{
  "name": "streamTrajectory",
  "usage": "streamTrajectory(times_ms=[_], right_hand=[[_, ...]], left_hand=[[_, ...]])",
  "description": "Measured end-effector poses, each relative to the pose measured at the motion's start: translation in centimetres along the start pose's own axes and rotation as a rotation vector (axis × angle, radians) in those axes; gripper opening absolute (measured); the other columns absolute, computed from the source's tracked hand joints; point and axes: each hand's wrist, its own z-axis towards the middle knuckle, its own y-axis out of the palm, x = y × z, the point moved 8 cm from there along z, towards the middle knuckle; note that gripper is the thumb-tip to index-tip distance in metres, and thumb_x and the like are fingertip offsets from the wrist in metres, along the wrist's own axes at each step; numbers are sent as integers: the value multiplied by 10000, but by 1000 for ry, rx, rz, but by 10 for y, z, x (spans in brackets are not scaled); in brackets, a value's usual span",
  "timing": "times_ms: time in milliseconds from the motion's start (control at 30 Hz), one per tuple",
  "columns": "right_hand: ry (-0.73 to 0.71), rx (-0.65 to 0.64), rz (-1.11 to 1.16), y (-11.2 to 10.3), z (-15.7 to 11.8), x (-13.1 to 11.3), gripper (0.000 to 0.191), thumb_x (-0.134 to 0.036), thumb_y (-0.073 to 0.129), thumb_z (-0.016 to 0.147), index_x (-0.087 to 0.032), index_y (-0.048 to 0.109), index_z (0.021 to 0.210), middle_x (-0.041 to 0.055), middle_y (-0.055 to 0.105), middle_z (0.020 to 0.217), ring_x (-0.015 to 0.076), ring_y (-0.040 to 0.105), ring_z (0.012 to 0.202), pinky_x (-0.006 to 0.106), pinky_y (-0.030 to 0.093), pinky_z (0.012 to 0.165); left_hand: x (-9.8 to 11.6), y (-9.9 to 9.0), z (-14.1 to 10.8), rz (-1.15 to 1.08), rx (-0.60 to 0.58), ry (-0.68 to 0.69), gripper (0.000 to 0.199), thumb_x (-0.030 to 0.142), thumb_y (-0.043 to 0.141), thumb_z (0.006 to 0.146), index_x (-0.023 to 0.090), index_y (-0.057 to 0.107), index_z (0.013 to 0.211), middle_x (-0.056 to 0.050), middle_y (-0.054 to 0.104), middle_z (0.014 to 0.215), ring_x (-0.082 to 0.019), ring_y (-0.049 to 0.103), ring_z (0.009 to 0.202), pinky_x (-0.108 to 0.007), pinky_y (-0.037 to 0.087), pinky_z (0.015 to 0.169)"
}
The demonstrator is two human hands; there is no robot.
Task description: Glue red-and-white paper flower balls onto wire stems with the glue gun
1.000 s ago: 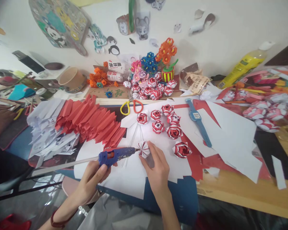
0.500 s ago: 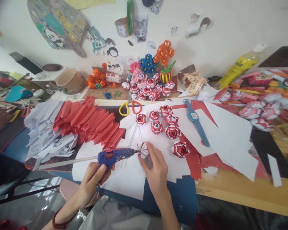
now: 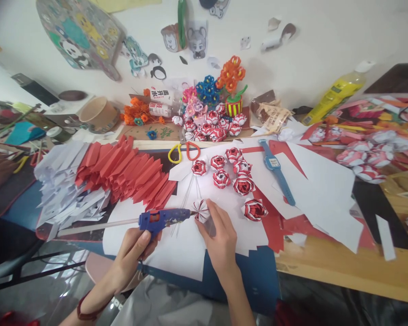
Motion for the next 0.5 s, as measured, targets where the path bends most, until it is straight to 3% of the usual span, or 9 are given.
streamTrajectory(times_ms=[367,500], right_hand=[[7,2,23,0,0,0,510,-191,721,926,-228,588,1417,114,735,1252,230,723,1132,367,604,1012],[28,-7,31,0,0,1,506,-212,704,938,-243,585,1429,106,734,1261,235,725,1137,374,606,1017]], left_hand=[[-3,-1,0,-49,21,-11,537,604,455,1018,148,630,794,43,418,504,-106,341,501,-277,259,541],[-6,2,1,-54,-37,-7,547,612,436,1021,149,624,798,45,411,506,-103,326,491,-271,236,518]])
